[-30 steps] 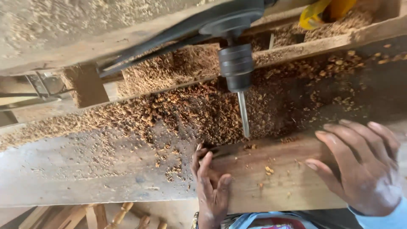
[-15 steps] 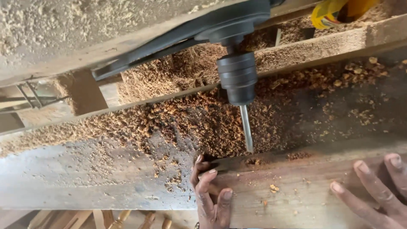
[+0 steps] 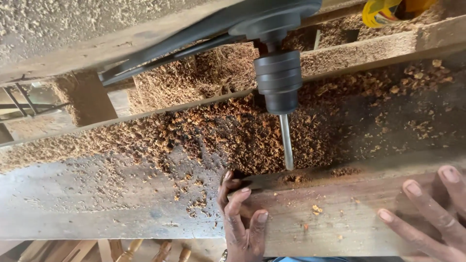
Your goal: The person places a wooden plank on a drill press table and guides it under the spinning bit, drilling a series of holes along the plank. They reposition the plank between holes, brush away sawdust, and at the end lift the plank showing the drilled holes.
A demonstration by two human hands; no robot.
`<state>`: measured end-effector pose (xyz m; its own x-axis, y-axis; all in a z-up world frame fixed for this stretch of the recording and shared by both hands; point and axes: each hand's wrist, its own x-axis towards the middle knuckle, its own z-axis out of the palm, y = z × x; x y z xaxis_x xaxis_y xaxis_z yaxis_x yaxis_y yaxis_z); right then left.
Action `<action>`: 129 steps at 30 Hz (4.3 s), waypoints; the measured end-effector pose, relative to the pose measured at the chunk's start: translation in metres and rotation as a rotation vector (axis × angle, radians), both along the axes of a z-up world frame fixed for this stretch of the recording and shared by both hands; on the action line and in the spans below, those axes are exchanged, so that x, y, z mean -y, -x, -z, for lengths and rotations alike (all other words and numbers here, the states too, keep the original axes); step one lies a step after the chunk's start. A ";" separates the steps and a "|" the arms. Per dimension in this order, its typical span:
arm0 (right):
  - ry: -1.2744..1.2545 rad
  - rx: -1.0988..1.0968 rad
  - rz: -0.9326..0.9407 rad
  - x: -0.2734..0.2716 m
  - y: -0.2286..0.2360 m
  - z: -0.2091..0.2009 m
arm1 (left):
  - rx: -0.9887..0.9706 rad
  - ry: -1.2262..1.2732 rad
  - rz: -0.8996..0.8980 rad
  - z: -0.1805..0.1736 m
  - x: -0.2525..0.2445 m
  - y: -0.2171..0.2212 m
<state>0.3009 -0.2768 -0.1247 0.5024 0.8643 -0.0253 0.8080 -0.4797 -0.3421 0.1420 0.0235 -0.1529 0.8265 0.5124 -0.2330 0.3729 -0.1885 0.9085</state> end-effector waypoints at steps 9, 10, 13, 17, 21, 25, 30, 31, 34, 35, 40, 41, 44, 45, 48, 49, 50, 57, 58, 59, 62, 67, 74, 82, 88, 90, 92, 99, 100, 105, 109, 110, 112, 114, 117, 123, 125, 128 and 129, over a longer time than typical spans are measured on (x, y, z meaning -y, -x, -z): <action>0.164 -0.122 -0.283 0.060 -0.011 0.015 | 0.000 -0.102 0.056 -0.005 -0.007 -0.018; 0.204 -0.080 -0.380 0.055 -0.019 0.012 | -0.010 -0.125 0.066 -0.006 -0.009 -0.021; 0.008 0.005 -0.231 0.003 -0.038 -0.019 | -0.036 -0.104 0.055 -0.005 -0.008 -0.025; 0.041 0.014 -0.232 0.016 -0.038 -0.008 | -0.056 -0.126 0.055 0.004 -0.007 -0.018; 0.064 0.085 -0.340 0.027 -0.043 -0.004 | -0.048 -0.172 0.047 0.009 -0.004 -0.012; 0.021 0.124 -0.330 0.014 -0.045 -0.007 | -0.017 -0.164 0.019 0.003 -0.006 -0.020; -0.008 0.144 -0.278 0.002 -0.048 -0.012 | -0.004 -0.165 -0.008 -0.001 -0.008 -0.027; -0.027 0.158 -0.276 -0.001 -0.050 -0.013 | -0.008 -0.165 -0.018 -0.002 -0.007 -0.028; 0.021 0.124 -0.211 0.000 -0.045 -0.017 | -0.002 -0.159 -0.033 -0.002 -0.007 -0.029; 0.023 0.126 -0.213 0.000 -0.045 -0.017 | -0.001 -0.157 -0.034 -0.001 -0.008 -0.030; 0.017 0.027 -0.162 -0.003 -0.043 -0.022 | 0.044 -0.157 -0.015 0.001 -0.013 -0.031; 0.018 0.031 -0.161 -0.002 -0.042 -0.020 | 0.049 -0.157 -0.014 0.001 -0.013 -0.032; -0.015 0.005 -0.134 0.001 -0.044 -0.013 | 0.025 -0.146 -0.011 0.001 -0.015 -0.033; -0.030 0.003 -0.159 0.002 -0.046 -0.012 | 0.006 -0.150 -0.005 0.002 -0.015 -0.032; -0.036 0.012 -0.187 -0.001 -0.049 -0.012 | -0.012 -0.161 0.005 0.002 -0.017 -0.035; -0.028 0.021 -0.189 -0.003 -0.050 -0.013 | -0.014 -0.169 0.008 0.001 -0.018 -0.037; -0.030 0.026 -0.191 -0.005 -0.051 -0.014 | -0.010 -0.171 0.006 0.001 -0.020 -0.040; -0.042 0.013 -0.140 -0.019 -0.056 -0.022 | 0.027 -0.202 0.062 -0.003 -0.033 -0.055; -0.047 -0.005 -0.116 -0.021 -0.056 -0.024 | 0.017 -0.221 0.081 -0.002 -0.035 -0.055; -0.049 -0.002 -0.117 -0.022 -0.058 -0.024 | 0.021 -0.222 0.080 -0.001 -0.037 -0.057; -0.074 -0.024 -0.115 -0.023 -0.063 -0.021 | 0.027 -0.263 0.114 -0.001 -0.042 -0.063; -0.103 -0.001 -0.142 -0.022 -0.073 -0.012 | -0.008 -0.272 0.148 -0.003 -0.052 -0.079; -0.103 0.023 -0.144 -0.033 -0.085 -0.015 | 0.080 -0.297 0.176 0.003 -0.060 -0.094; -0.135 0.073 -0.165 -0.039 -0.099 -0.012 | 0.077 -0.275 0.172 -0.002 -0.071 -0.117; -0.041 0.083 -0.149 -0.049 -0.100 -0.022 | 0.113 -0.233 0.135 0.003 -0.072 -0.118; -0.115 0.081 -0.161 -0.049 -0.100 -0.023 | 0.153 -0.258 0.135 0.004 -0.074 -0.120; -0.187 0.064 -0.176 -0.051 -0.098 -0.028 | 0.177 -0.279 0.134 0.003 -0.072 -0.118; -0.050 0.117 -0.147 -0.052 -0.082 -0.041 | 0.172 -0.347 0.121 0.008 -0.063 -0.105; -0.040 0.120 -0.139 -0.052 -0.080 -0.041 | 0.172 -0.352 0.126 0.015 -0.063 -0.103; -0.021 0.077 -0.137 -0.041 -0.061 -0.044 | 0.114 -0.366 0.121 -0.008 -0.045 -0.076; -0.033 0.038 -0.174 -0.026 -0.039 -0.041 | 0.051 -0.374 0.090 -0.023 -0.026 -0.043; -0.011 0.038 -0.169 -0.020 -0.032 -0.040 | 0.055 -0.352 0.094 -0.020 -0.023 -0.036; -0.056 0.027 -0.156 -0.007 -0.017 -0.038 | 0.050 -0.447 0.077 -0.015 -0.016 -0.021; -0.098 0.055 -0.109 0.003 -0.005 -0.042 | 0.090 -0.545 0.068 -0.016 -0.001 -0.010; -0.255 0.103 0.005 0.017 0.010 -0.048 | 0.035 -0.193 -0.068 -0.057 0.034 -0.014; -0.698 0.348 0.695 0.086 0.066 -0.026 | 0.226 -0.729 0.839 -0.092 0.184 -0.046; -0.720 0.392 0.859 0.099 0.093 -0.031 | 0.327 -0.652 0.941 -0.085 0.231 -0.074; -0.984 0.212 0.974 0.108 0.126 -0.046 | 0.510 -0.980 0.909 -0.057 0.281 -0.119; -0.879 0.226 1.020 0.113 0.136 -0.047 | 0.520 -0.931 0.829 -0.047 0.288 -0.132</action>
<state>0.1644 -0.3898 -0.0780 0.8409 -0.2017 0.5022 0.3073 -0.5859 -0.7499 0.2738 -0.2648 -0.1055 0.8527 -0.3816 0.3568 -0.4955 -0.8072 0.3208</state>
